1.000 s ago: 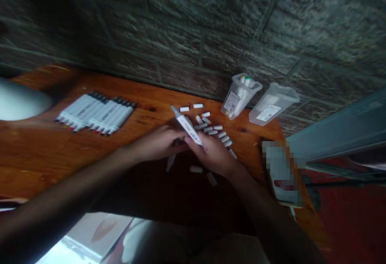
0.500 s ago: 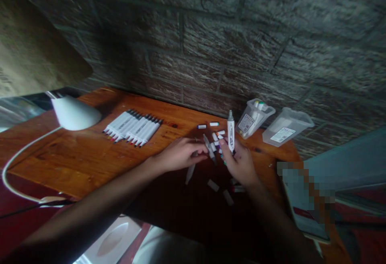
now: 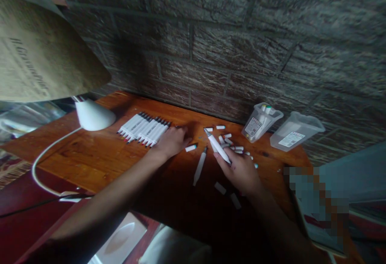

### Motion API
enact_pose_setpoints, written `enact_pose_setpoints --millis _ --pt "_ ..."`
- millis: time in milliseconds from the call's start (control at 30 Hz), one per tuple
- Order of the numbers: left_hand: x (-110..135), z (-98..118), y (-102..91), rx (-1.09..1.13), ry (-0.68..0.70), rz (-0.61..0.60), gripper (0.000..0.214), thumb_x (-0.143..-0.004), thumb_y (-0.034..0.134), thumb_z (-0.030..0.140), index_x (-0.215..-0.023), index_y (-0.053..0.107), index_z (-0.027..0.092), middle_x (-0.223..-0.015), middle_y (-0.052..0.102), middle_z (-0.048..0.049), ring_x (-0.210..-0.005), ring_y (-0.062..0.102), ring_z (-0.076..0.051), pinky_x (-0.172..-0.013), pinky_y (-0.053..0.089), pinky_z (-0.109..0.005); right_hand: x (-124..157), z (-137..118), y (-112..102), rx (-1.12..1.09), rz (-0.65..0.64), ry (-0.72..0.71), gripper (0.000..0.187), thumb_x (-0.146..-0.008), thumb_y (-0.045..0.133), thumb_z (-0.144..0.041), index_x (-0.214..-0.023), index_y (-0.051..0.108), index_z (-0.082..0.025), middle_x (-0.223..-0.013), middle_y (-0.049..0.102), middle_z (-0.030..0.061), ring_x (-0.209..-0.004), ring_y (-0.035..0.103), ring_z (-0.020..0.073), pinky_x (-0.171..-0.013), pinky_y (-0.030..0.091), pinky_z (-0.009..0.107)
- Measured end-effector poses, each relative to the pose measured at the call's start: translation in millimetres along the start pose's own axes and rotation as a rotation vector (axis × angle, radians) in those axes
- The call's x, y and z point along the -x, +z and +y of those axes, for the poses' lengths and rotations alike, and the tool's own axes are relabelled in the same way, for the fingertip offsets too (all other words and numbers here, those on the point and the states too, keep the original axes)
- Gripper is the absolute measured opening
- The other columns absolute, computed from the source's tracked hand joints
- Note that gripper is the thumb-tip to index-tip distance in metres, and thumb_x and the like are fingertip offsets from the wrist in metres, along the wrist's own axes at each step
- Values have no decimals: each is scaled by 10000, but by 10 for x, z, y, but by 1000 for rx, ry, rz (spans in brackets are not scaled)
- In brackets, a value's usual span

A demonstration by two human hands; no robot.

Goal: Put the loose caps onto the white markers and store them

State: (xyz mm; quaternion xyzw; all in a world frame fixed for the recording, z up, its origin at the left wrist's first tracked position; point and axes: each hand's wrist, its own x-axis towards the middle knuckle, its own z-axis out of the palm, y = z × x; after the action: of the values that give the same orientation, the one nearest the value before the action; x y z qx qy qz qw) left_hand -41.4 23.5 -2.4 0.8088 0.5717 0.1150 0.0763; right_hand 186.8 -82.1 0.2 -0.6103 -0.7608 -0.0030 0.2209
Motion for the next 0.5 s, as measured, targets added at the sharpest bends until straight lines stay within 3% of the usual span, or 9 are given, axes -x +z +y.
enact_pose_setpoints --millis 67,167,400,500 --pt "7 21 16 4 25 -17 210 -895 582 370 -955 677 192 -850 733 -85 -809 696 -250 -683 473 -299 10 8 16 14 3 -22 305 -973 464 -440 -877 653 -222 -784 735 59 -710 676 212 -611 367 277" --pt "7 33 -23 -3 12 58 205 -920 550 370 -990 670 219 -913 735 -66 -847 697 -237 -714 489 -296 13 21 28 -5 -13 -38 301 -975 463 -435 -858 645 -225 -756 727 49 -697 675 206 -605 359 275" --pt "-54 -188 -211 -61 -106 295 326 -932 530 295 -1203 605 131 -1201 645 -157 -1136 611 -294 -949 486 -361 14 28 50 -98 8 21 346 -984 427 -454 -826 628 -221 -687 700 39 -650 673 206 -571 338 286" --pt "-79 -275 -225 -67 -162 313 349 -929 524 274 -1220 607 102 -1192 648 -185 -1121 616 -316 -944 492 -392 21 34 52 -109 6 42 358 -989 405 -460 -846 627 -218 -680 696 43 -643 677 212 -574 348 291"
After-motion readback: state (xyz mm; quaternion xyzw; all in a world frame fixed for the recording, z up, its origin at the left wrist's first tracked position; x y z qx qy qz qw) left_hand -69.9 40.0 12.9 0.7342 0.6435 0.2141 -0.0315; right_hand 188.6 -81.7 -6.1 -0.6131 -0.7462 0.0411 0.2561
